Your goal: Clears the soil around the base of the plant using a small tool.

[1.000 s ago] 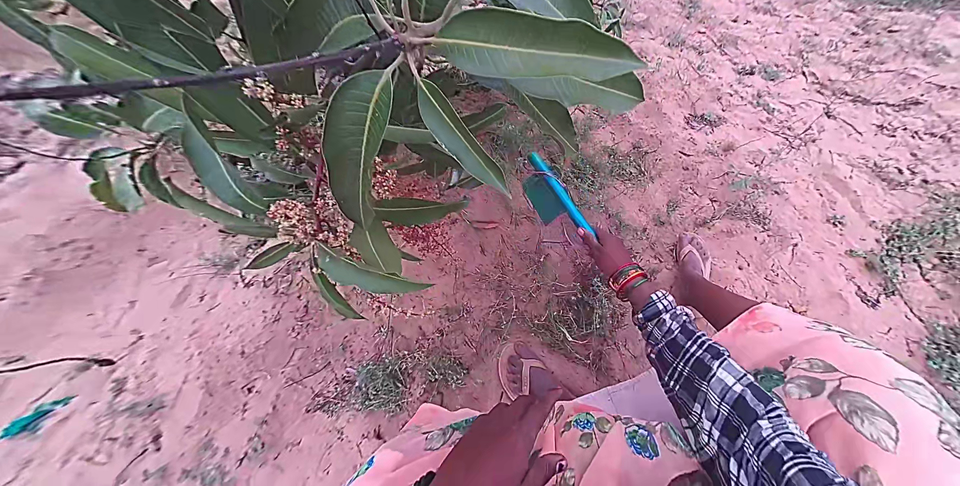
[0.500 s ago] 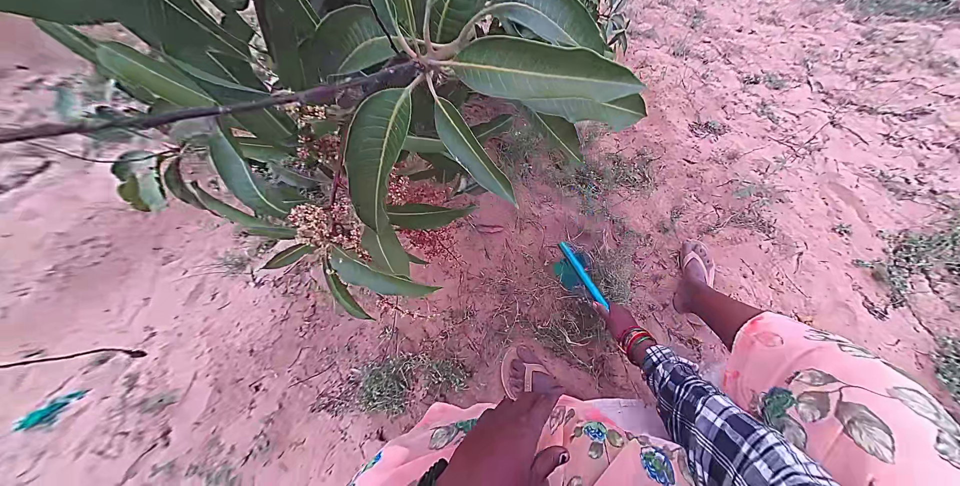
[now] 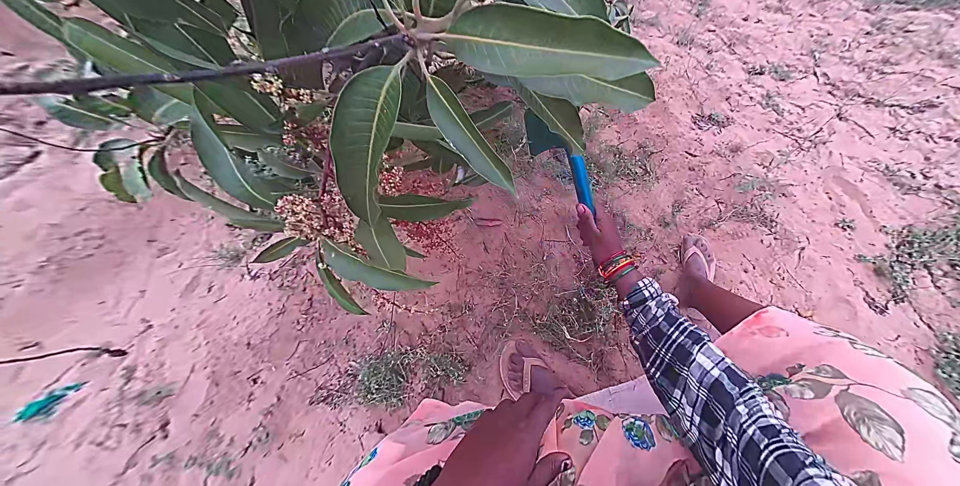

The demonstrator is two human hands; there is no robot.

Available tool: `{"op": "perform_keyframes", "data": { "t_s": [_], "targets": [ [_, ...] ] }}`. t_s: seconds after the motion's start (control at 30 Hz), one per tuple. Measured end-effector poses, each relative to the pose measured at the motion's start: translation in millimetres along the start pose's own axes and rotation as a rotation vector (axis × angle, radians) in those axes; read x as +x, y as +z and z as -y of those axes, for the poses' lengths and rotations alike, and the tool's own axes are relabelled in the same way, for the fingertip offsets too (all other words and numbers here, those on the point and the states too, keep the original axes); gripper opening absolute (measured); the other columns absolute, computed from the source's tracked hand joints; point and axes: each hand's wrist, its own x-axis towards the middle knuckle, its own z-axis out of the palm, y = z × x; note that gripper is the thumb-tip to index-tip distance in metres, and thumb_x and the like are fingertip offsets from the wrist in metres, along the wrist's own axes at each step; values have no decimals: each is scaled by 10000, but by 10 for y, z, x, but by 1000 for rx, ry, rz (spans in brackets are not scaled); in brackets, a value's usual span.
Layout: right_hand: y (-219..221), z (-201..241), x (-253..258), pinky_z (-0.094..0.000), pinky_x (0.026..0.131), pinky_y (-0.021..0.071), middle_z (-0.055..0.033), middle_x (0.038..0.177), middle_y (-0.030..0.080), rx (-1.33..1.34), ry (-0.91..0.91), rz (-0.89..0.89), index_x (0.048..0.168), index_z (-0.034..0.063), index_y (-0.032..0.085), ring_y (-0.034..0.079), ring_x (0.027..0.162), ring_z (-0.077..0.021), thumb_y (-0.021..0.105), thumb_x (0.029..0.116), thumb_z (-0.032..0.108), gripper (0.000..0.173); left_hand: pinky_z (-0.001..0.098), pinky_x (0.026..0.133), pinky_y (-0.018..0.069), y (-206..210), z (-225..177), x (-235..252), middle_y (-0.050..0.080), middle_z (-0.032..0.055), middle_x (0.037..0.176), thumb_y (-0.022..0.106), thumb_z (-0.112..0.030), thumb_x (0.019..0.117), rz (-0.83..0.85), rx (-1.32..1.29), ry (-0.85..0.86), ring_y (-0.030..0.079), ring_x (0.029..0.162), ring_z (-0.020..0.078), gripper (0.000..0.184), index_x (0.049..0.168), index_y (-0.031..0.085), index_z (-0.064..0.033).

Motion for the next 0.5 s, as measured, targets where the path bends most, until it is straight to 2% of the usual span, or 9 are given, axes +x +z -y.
{"op": "perform_keyframes", "data": {
  "t_s": [0.03, 0.07, 0.1, 0.13, 0.17, 0.23, 0.33, 0.43, 0.5],
  "targets": [
    [106, -265, -79, -432, 664, 526, -136, 752, 592, -16, 23, -9, 1200, -70, 574, 587, 650, -241, 423, 1107, 395, 498, 608, 988, 505, 1, -3, 6, 602, 209, 1403, 633, -366, 1020, -8, 4, 11, 620, 1227, 428, 639, 1559, 430, -91],
    [184, -575, -243, -458, 738, 540, -187, 818, 629, -90, 99, 10, 1254, -94, 560, 627, 727, -290, 427, 1109, 353, 489, 601, 1000, 501, -5, -11, 8, 597, 209, 1407, 628, -371, 1023, 4, 6, 8, 616, 1237, 422, 643, 1565, 420, -94],
    [196, -856, -485, -507, 864, 546, -258, 962, 682, -198, 246, 81, 1341, -92, 543, 683, 882, -363, 424, 1115, 367, 526, 598, 1007, 496, -6, -23, 6, 594, 209, 1408, 623, -377, 1026, 22, 6, -2, 611, 1244, 418, 647, 1572, 411, -104],
    [181, -1112, -729, -545, 975, 518, -294, 1117, 688, -292, 429, 186, 1403, -63, 523, 687, 1050, -409, 403, 1117, 428, 581, 597, 1011, 490, -10, -39, -1, 593, 207, 1408, 620, -380, 1029, 40, -1, -21, 606, 1247, 415, 646, 1579, 403, -121],
    [174, -1314, -908, -576, 1031, 482, -308, 1216, 663, -333, 580, 268, 1409, -48, 525, 654, 1156, -430, 381, 1112, 475, 619, 600, 1020, 482, -35, -35, -8, 589, 205, 1416, 619, -380, 1030, 48, -5, -37, 600, 1257, 415, 647, 1584, 397, -131],
    [171, -1470, -1108, -586, 1016, 480, -309, 1216, 658, -347, 684, 291, 1360, -59, 561, 650, 1150, -437, 364, 1106, 511, 655, 615, 1026, 472, -58, 15, -31, 575, 197, 1441, 619, -382, 1030, 39, -19, -59, 587, 1279, 413, 644, 1584, 397, -140],
    [53, -1289, -1120, -580, 977, 491, -298, 1154, 668, -316, 709, 272, 1301, -61, 601, 661, 1077, -424, 369, 1102, 523, 659, 610, 1043, 464, -5, 55, -27, 564, 171, 1466, 613, -389, 1033, 42, -23, -56, 579, 1300, 387, 642, 1584, 397, -139],
    [-10, -883, -874, -590, 995, 481, -288, 1165, 674, -326, 632, 253, 1308, -42, 606, 659, 1107, -420, 438, 1085, 520, 627, 568, 1068, 470, -180, 151, 135, 594, 148, 1437, 597, -377, 1046, 95, -30, 3, 609, 1275, 336, 613, 1584, 402, -157],
    [-7, -594, -756, -596, 993, 488, -277, 1164, 682, -332, 540, 224, 1333, -31, 593, 665, 1111, -416, 514, 1065, 498, 598, 546, 1102, 457, -450, 246, 344, 577, 141, 1464, 592, -371, 1051, 171, -49, -5, 607, 1283, 324, 637, 1605, 361, -159]
  ]
}}
